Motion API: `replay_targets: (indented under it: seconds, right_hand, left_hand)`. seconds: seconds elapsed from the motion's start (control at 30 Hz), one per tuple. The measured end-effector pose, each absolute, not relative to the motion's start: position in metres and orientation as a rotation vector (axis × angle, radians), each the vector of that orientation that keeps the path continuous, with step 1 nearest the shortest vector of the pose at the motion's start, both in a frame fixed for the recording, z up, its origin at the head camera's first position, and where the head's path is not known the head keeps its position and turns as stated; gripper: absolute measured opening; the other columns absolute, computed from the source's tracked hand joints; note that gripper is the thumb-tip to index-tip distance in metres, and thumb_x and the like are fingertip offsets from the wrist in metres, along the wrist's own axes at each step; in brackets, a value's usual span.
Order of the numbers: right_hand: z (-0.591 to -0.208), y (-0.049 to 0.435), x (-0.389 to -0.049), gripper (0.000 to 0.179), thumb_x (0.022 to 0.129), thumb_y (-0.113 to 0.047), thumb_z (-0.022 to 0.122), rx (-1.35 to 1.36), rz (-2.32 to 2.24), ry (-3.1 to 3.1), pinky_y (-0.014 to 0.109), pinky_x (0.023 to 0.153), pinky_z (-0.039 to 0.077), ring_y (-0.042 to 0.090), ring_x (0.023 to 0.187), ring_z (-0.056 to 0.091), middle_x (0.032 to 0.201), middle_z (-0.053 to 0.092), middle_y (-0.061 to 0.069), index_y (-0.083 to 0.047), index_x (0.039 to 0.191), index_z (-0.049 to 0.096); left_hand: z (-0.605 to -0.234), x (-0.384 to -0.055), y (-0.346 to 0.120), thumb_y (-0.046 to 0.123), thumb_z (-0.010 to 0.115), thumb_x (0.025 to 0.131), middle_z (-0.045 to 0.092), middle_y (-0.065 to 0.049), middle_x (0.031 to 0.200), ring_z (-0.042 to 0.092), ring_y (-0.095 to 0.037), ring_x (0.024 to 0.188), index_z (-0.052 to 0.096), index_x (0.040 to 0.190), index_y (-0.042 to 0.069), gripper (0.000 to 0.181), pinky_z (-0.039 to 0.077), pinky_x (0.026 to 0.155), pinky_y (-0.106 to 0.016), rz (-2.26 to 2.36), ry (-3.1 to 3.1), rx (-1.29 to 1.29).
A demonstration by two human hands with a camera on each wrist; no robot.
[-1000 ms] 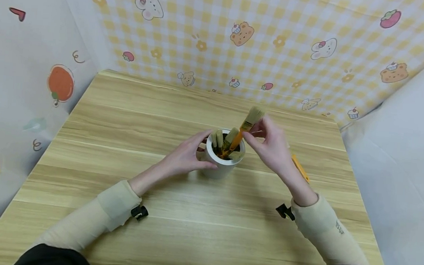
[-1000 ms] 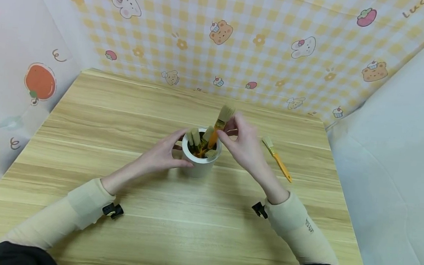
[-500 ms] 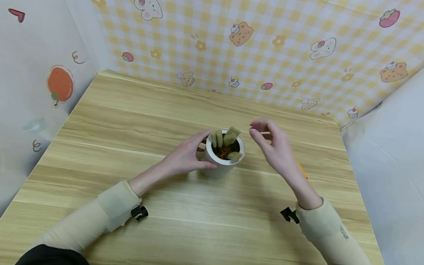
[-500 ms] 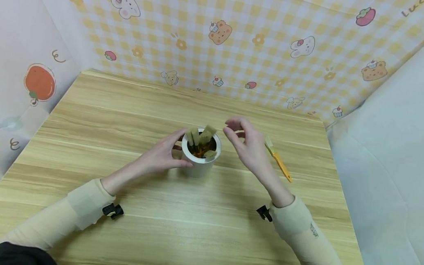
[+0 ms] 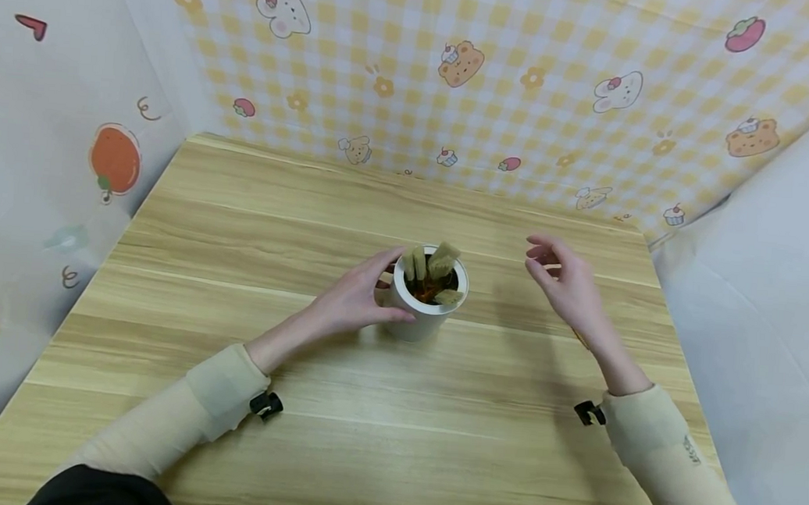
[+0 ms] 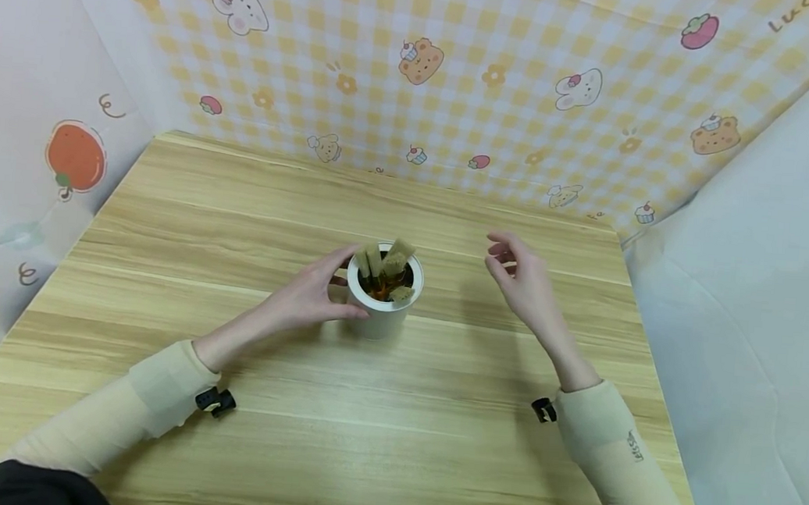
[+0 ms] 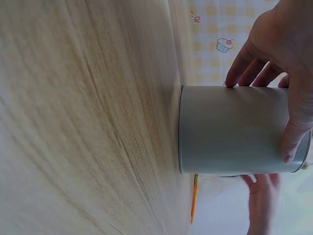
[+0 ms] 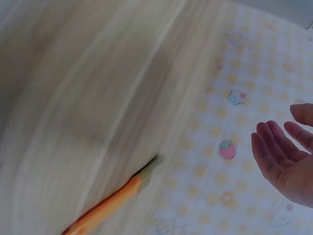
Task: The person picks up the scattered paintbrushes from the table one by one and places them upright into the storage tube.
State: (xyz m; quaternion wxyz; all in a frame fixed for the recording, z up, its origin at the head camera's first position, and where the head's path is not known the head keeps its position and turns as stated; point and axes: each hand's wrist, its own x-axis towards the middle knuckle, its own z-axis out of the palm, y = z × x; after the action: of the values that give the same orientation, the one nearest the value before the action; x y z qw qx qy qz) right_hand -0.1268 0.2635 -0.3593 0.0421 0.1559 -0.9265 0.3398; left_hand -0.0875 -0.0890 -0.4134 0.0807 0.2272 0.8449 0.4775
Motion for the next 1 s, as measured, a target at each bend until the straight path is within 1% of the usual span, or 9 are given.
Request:
replay_targets:
  seconds: [0.07, 0.13, 0.2, 0.23, 0.3, 0.47, 0.63, 0.83, 1.0]
  right_hand:
    - [-0.365, 0.276, -0.13, 0.039, 0.103, -0.013, 0.061, 0.479, 0.979, -2.885, 0.016, 0.081, 0.056, 0.033, 0.104, 0.068, 0.117, 0.07, 0.022, -0.003, 0.141, 0.058]
    - [-0.372, 0.288, -0.132, 0.042, 0.103, -0.011, 0.061, 0.486, 0.917, -2.934, 0.031, 0.083, 0.061, 0.037, 0.105, 0.069, 0.12, 0.069, 0.025, -0.002, 0.144, 0.055]
    - [-0.378, 0.299, -0.133, 0.045, 0.102, -0.008, 0.061, 0.476, 0.874, -2.977, 0.048, 0.086, 0.062, 0.041, 0.105, 0.069, 0.122, 0.067, 0.028, 0.0, 0.146, 0.052]
    - [-0.38, 0.303, -0.133, 0.047, 0.102, -0.007, 0.061, 0.471, 0.858, -2.997, 0.054, 0.086, 0.061, 0.043, 0.105, 0.068, 0.123, 0.066, 0.03, 0.001, 0.147, 0.051]
    - [-0.386, 0.313, -0.133, 0.049, 0.101, -0.004, 0.061, 0.457, 0.824, -3.034, 0.061, 0.087, 0.06, 0.047, 0.106, 0.068, 0.125, 0.065, 0.032, 0.003, 0.147, 0.05]
    - [-0.398, 0.332, -0.134, 0.053, 0.098, -0.002, 0.063, 0.438, 0.759, -3.103, 0.065, 0.088, 0.058, 0.051, 0.105, 0.068, 0.125, 0.064, 0.037, 0.006, 0.148, 0.048]
    - [-0.408, 0.344, -0.136, 0.058, 0.094, 0.001, 0.067, 0.42, 0.708, -3.173, 0.065, 0.089, 0.057, 0.052, 0.104, 0.068, 0.123, 0.064, 0.038, 0.008, 0.148, 0.046]
    - [-0.412, 0.351, -0.136, 0.062, 0.089, 0.008, 0.067, 0.407, 0.652, -3.251, 0.06, 0.086, 0.06, 0.048, 0.101, 0.069, 0.119, 0.066, 0.036, 0.01, 0.147, 0.045]
    - [-0.412, 0.353, -0.136, 0.063, 0.084, 0.011, 0.063, 0.371, 0.634, -3.293, 0.052, 0.079, 0.06, 0.043, 0.096, 0.069, 0.116, 0.064, 0.035, 0.013, 0.146, 0.046]
  left_hand:
    - [-0.414, -0.088, -0.089, 0.038, 0.09, 0.079, 0.044, -0.008, 0.16, 0.061, -0.029, 0.13, 0.028, 0.163, 0.019, 0.107, 0.06, 0.102, -0.042, 1.433, 2.523, 0.678]
    - [-0.414, -0.088, -0.089, 0.037, 0.09, 0.079, 0.045, -0.008, 0.16, 0.06, -0.029, 0.13, 0.028, 0.163, 0.019, 0.106, 0.06, 0.102, -0.042, 1.434, 2.523, 0.679]
    - [-0.414, -0.088, -0.089, 0.037, 0.09, 0.079, 0.045, -0.008, 0.159, 0.06, -0.029, 0.13, 0.028, 0.162, 0.019, 0.106, 0.06, 0.102, -0.042, 1.433, 2.524, 0.679]
    - [-0.414, -0.088, -0.089, 0.037, 0.09, 0.079, 0.045, -0.008, 0.159, 0.06, -0.029, 0.13, 0.028, 0.162, 0.019, 0.106, 0.06, 0.102, -0.041, 1.433, 2.525, 0.68]
    - [-0.415, -0.088, -0.089, 0.038, 0.09, 0.079, 0.046, -0.008, 0.158, 0.06, -0.028, 0.13, 0.028, 0.162, 0.02, 0.106, 0.06, 0.102, -0.041, 1.431, 2.525, 0.681]
    - [-0.415, -0.088, -0.089, 0.038, 0.09, 0.079, 0.045, -0.008, 0.159, 0.061, -0.029, 0.129, 0.027, 0.163, 0.023, 0.106, 0.059, 0.102, -0.042, 1.422, 2.528, 0.667]
    - [-0.414, -0.088, -0.089, 0.04, 0.09, 0.079, 0.044, -0.008, 0.16, 0.062, -0.03, 0.127, 0.026, 0.163, 0.025, 0.106, 0.059, 0.102, -0.044, 1.41, 2.532, 0.658]
    - [-0.415, -0.088, -0.089, 0.041, 0.09, 0.079, 0.044, -0.008, 0.16, 0.062, -0.029, 0.128, 0.026, 0.163, 0.025, 0.107, 0.059, 0.102, -0.044, 1.396, 2.541, 0.66]
    - [-0.415, -0.088, -0.09, 0.042, 0.089, 0.079, 0.042, -0.009, 0.162, 0.063, -0.031, 0.127, 0.025, 0.163, 0.027, 0.108, 0.059, 0.103, -0.047, 1.387, 2.54, 0.647]
